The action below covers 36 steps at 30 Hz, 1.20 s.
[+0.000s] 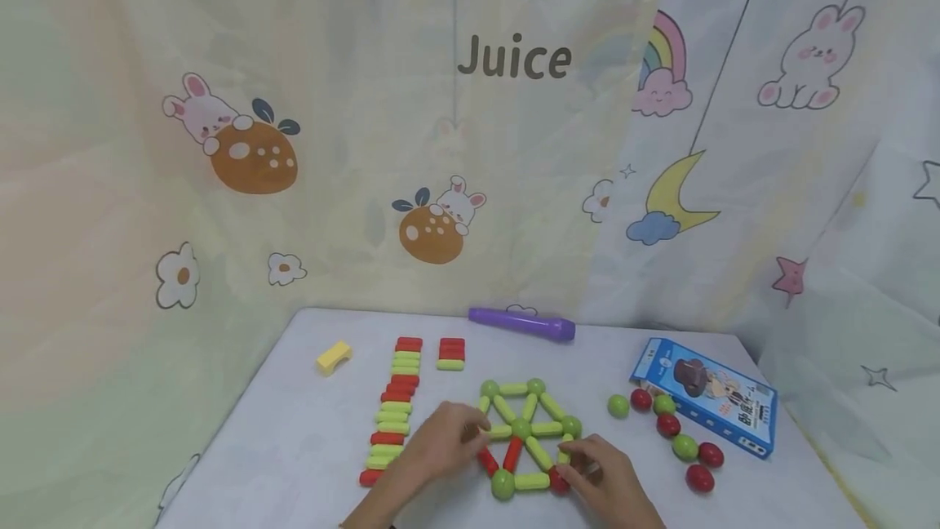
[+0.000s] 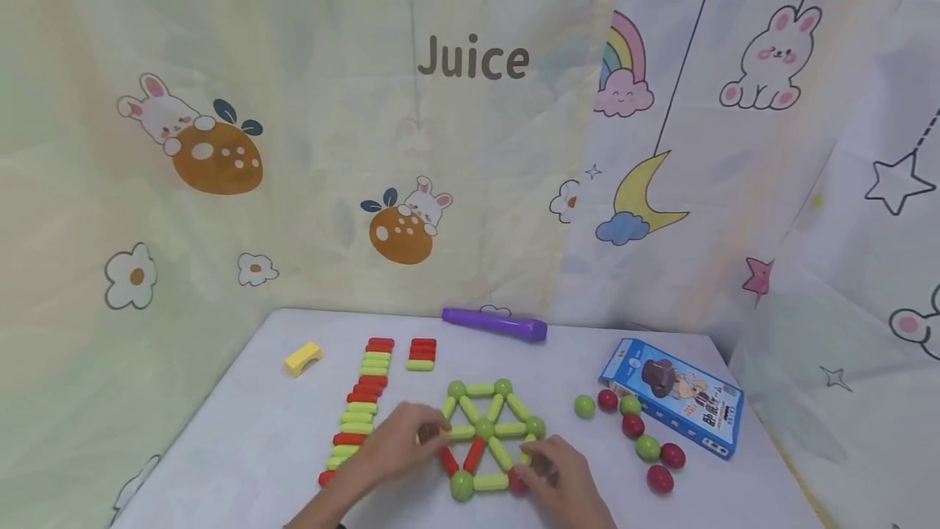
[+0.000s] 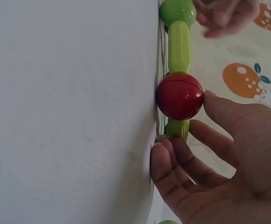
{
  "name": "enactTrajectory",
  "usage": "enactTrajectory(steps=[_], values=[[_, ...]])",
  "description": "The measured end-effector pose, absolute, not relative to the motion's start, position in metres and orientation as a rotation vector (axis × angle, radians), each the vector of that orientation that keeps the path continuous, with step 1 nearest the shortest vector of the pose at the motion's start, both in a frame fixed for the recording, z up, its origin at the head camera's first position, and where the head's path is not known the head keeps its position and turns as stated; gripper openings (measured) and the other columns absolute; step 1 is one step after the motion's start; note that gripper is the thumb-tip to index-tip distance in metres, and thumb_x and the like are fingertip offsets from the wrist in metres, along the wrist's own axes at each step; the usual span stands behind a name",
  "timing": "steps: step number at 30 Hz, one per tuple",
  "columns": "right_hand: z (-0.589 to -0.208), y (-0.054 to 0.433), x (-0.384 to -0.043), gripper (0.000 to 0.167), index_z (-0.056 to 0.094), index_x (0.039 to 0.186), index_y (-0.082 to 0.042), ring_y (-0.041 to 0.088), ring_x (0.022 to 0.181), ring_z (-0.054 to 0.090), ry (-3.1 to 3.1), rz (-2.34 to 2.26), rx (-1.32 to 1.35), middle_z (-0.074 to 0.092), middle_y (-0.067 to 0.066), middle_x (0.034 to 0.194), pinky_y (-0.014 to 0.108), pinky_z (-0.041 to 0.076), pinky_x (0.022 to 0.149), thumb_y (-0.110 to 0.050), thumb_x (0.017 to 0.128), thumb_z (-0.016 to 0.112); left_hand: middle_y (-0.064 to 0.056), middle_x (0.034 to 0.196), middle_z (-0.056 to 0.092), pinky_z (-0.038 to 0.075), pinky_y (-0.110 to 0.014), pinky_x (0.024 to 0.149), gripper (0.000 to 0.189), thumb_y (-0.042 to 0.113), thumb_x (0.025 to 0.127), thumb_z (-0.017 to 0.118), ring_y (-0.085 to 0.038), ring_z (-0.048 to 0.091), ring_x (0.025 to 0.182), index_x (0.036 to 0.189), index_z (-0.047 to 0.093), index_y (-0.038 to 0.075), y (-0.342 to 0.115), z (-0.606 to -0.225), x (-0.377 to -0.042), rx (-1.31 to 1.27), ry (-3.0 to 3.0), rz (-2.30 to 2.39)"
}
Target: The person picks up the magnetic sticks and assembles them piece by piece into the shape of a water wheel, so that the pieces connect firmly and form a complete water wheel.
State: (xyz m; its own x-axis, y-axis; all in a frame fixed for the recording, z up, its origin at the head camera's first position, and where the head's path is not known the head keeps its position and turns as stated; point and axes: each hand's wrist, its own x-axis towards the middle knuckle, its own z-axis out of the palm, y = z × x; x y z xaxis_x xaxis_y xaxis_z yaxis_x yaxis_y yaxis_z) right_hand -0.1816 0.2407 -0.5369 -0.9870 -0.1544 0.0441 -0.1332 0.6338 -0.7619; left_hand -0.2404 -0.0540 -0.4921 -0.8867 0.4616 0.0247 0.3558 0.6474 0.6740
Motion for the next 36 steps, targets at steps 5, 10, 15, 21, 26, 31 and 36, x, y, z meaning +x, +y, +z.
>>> enactTrajectory(steps=[5,10,15,21,26,31,36], values=[[-0.541,0.243,-0.184,0.029,0.076,0.122,-0.01,0.001,0.085,0.058,2.828,-1.314,-0.243,0.065,-0.005,0.097,0.022,0.056,0.074,-0.022,0.097,0.082,-0.009,0.109,0.078,0.063,-0.038,0.08,0.023,0.005,0.094,0.081,-0.025,0.073,0.097,0.116,0.079,0.001,-0.067,-0.488,-0.301,0.597,3.104,0.897],[-0.548,0.24,-0.188,0.029,0.075,0.123,-0.01,0.001,0.087,0.059,2.802,-1.332,-0.278,0.065,-0.005,0.1,0.023,0.056,0.075,-0.023,0.098,0.08,-0.012,0.104,0.075,0.062,-0.041,0.085,0.016,-0.003,0.092,0.076,-0.028,0.07,0.099,0.107,0.079,0.0,-0.074,-0.501,-0.333,0.472,3.151,0.706],[-0.55,0.237,-0.191,0.028,0.075,0.125,-0.011,0.001,0.089,0.059,2.769,-1.309,-0.29,0.064,-0.005,0.102,0.022,0.056,0.078,-0.021,0.099,0.079,-0.006,0.075,0.056,0.051,-0.03,0.063,0.013,-0.002,0.092,0.076,-0.02,0.054,0.072,0.084,0.068,0.005,-0.073,-0.513,-0.34,0.425,3.123,0.609],[-0.545,0.234,-0.192,0.028,0.075,0.125,-0.009,0.003,0.088,0.058,2.737,-1.323,-0.322,0.064,-0.004,0.102,0.022,0.055,0.077,-0.021,0.1,0.077,-0.005,0.071,0.054,0.053,-0.031,0.064,0.023,-0.002,0.087,0.083,-0.02,0.054,0.071,0.077,0.064,0.007,-0.072,-0.521,-0.338,0.5,3.211,0.354],[-0.54,0.234,-0.193,0.027,0.074,0.126,-0.01,0.003,0.089,0.06,2.732,-1.326,-0.306,0.065,-0.004,0.101,0.022,0.055,0.077,-0.021,0.101,0.076,-0.01,0.08,0.062,0.061,-0.042,0.075,0.015,0.0,0.086,0.085,-0.025,0.06,0.079,0.085,0.07,0.001,-0.069,-0.518,-0.332,0.581,3.218,0.255],[-0.537,0.238,-0.197,0.026,0.075,0.126,-0.011,0.004,0.09,0.062,2.738,-1.322,-0.257,0.065,-0.004,0.102,0.022,0.056,0.078,-0.021,0.102,0.075,-0.008,0.089,0.066,0.06,-0.039,0.073,0.008,-0.003,0.09,0.079,-0.021,0.061,0.082,0.094,0.072,-0.001,-0.053,-0.5,-0.315,0.576,3.016,0.775],[-0.537,0.241,-0.2,0.024,0.075,0.123,-0.011,0.005,0.088,0.061,2.78,-1.329,-0.221,0.066,-0.004,0.1,0.021,0.057,0.076,-0.016,0.1,0.077,-0.001,0.098,0.074,0.059,-0.031,0.078,0.018,0.005,0.093,0.083,-0.016,0.065,0.089,0.109,0.075,0.005,-0.028,-0.484,-0.287,0.71,2.64,1.299]])
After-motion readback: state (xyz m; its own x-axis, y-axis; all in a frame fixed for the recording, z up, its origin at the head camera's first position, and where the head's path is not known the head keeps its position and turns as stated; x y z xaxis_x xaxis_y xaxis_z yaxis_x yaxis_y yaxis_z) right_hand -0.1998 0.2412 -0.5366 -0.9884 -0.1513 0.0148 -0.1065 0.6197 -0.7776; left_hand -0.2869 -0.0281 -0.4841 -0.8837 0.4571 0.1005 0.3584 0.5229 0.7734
